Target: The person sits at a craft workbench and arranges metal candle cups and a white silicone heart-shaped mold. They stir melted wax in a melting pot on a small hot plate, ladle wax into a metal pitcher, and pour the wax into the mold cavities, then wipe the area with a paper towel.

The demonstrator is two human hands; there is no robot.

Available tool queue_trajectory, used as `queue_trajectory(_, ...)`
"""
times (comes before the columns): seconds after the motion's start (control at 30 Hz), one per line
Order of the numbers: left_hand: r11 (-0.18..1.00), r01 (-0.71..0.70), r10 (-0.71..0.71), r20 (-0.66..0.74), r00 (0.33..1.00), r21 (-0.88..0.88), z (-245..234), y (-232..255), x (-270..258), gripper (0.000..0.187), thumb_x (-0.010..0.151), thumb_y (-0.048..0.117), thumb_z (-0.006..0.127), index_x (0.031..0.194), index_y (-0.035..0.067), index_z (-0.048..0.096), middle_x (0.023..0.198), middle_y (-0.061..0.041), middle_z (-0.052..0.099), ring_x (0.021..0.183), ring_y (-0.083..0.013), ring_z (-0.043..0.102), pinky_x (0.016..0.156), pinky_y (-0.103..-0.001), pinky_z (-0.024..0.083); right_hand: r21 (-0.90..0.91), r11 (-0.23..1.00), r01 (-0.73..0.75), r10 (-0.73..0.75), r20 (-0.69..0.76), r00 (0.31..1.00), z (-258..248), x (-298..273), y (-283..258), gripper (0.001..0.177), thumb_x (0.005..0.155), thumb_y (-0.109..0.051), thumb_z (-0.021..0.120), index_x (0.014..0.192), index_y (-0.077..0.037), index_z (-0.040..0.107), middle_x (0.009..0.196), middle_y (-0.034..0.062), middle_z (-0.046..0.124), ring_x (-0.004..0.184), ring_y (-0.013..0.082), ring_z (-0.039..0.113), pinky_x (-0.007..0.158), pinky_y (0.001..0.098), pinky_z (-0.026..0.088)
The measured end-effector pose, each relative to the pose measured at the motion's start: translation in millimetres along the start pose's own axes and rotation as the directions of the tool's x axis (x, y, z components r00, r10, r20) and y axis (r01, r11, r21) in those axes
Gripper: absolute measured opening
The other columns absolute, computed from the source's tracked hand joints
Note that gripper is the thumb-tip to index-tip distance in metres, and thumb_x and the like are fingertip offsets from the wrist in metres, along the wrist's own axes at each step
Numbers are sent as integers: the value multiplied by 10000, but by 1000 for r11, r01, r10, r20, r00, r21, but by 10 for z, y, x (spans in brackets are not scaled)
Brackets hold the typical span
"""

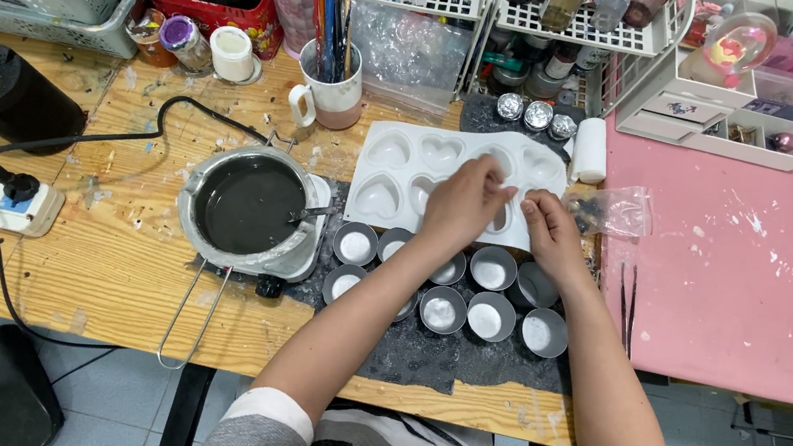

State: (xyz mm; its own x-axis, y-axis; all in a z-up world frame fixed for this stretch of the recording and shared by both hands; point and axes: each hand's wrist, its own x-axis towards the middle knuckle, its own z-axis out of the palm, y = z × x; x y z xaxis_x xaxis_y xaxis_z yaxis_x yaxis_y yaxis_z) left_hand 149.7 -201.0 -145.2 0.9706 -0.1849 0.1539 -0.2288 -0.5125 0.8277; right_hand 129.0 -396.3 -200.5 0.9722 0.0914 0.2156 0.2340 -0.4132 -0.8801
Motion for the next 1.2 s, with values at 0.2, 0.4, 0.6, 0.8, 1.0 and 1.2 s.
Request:
queue_trajectory(0.2,991,-54,71,133,989,-123,131,-171,29,494,856,418,793,1231,153,609,1015,-58,640,887,-189,702,804,-339,581,57,996,69,-69,10,998,17,-10,-10,158,1091,-180,542,1078,-35,603,892,-29,595,813,54,523,701,230,441)
queue_trajectory(0.4,995,-62,76,201,977,-74,-20,-87,12,490,851,411,794,1280,227,643,1012,-36,650,910,-180,699,800,-339,564,161,981,-110,104,43,994,35,-18,33,192,1099,-230,546,1071,-57,624,800,-59,532,692,26,431,596,206,367)
queue_trajectory(0.6,988,-150,145,114,983,40,-93,28,-106,367,862,380,768,1215,281,755,971,4,667,882,-166,702,745,-340,550,289,941,-176,162,72,984,44,-17,70,213,1109,-241,540,1100,-54,643,831,-67,537,726,25,418,613,202,349)
queue_trajectory(0.8,990,-121,116,74,990,74,-59,47,-86,286,874,426,752,1109,271,803,956,14,696,859,-185,715,707,-353,547,221,975,17,-28,45,999,26,21,65,212,1106,-225,525,1126,-44,633,990,-37,648,923,37,561,816,209,472)
queue_trajectory(1.0,986,-160,160,2,987,44,-44,27,-90,235,939,373,678,1023,184,790,958,0,743,869,-212,739,703,-355,558,151,986,-72,66,44,997,29,-16,-36,219,1101,-221,532,1129,-33,641,911,-24,607,841,50,509,740,223,441)
queue_trajectory(1.2,983,-180,181,-120,976,21,-425,350,-343,232,1007,315,646,1072,114,740,993,-34,755,828,-237,748,707,-339,558,93,992,-89,85,42,995,18,-38,-35,199,1095,-216,553,1083,-32,626,813,-45,518,741,49,438,637,239,382)
